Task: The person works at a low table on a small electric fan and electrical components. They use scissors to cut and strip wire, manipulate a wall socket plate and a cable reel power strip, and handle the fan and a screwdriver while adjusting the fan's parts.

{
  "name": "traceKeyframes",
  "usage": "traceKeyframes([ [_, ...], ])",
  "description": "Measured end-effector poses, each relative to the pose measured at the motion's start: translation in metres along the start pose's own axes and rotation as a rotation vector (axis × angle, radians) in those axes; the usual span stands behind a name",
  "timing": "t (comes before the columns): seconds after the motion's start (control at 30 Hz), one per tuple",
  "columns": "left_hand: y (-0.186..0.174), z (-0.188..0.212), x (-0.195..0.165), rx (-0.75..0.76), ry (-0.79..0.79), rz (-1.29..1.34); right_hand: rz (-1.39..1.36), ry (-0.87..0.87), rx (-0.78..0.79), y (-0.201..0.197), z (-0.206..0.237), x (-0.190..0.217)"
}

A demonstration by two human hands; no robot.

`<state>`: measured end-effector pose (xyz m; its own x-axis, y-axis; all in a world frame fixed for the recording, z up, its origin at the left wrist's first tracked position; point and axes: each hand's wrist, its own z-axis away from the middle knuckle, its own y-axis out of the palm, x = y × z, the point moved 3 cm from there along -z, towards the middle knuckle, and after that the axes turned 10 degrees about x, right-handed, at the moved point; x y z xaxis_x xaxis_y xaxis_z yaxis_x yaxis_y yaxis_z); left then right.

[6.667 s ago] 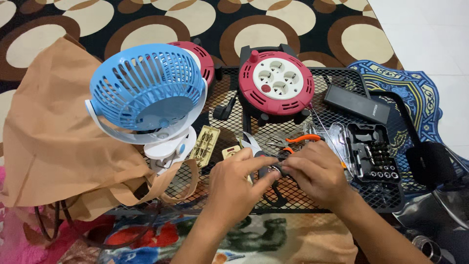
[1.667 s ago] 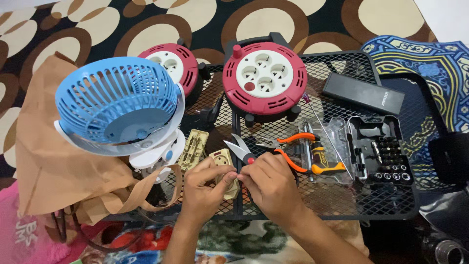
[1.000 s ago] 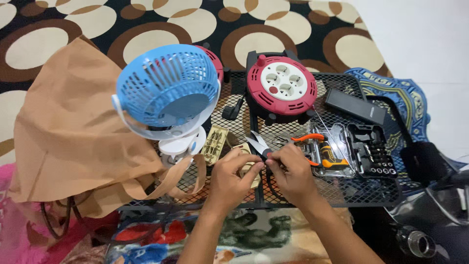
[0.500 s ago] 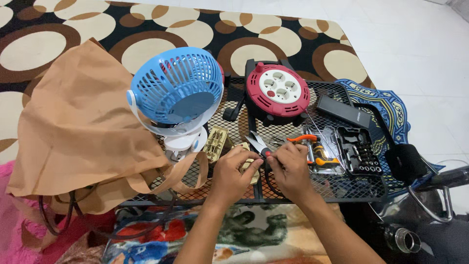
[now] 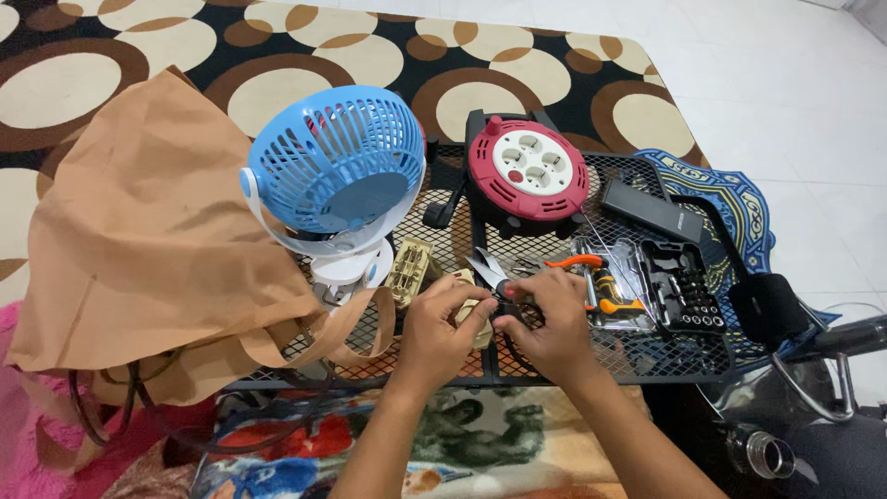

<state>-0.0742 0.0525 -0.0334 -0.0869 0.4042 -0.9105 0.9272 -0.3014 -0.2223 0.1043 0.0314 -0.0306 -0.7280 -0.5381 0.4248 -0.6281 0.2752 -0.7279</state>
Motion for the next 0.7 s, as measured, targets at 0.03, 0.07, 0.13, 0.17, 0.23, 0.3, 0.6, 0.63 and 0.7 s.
traceKeyframes([
  [0.03,-0.0001,0.0,-0.0002,0.0,0.007,0.017,-0.002,-0.027,-0.01,-0.0006,-0.0007,0.0015],
  [0.07,-0.0003,0.0,-0.0001,0.003,-0.001,0.013,-0.005,-0.054,-0.019,-0.0006,-0.0015,0.0025],
  [0.13,-0.0004,-0.0002,0.0003,0.009,-0.017,0.007,0.007,-0.085,-0.031,-0.0003,-0.0016,0.0033],
  [0.17,-0.0004,-0.0001,0.0002,0.012,-0.017,0.001,0.021,-0.09,-0.034,0.0,-0.0012,0.0032],
  [0.23,-0.0006,0.0002,-0.0002,0.02,-0.015,-0.012,0.034,-0.1,-0.043,0.0007,-0.0003,0.0028],
  [0.3,-0.0004,-0.0001,-0.0004,0.021,-0.024,-0.031,0.031,-0.109,-0.055,0.0009,0.0012,0.0028],
  [0.6,-0.0001,-0.0002,-0.0029,0.017,0.024,-0.102,0.06,-0.021,-0.077,-0.0002,0.0034,-0.0023],
  [0.63,-0.0008,0.0005,-0.0047,0.002,0.08,-0.116,0.057,-0.004,-0.09,-0.0001,0.0039,-0.0034],
  [0.7,-0.0009,0.0007,-0.0036,-0.007,0.023,-0.09,0.053,0.031,-0.116,-0.0003,0.0051,-0.0055],
])
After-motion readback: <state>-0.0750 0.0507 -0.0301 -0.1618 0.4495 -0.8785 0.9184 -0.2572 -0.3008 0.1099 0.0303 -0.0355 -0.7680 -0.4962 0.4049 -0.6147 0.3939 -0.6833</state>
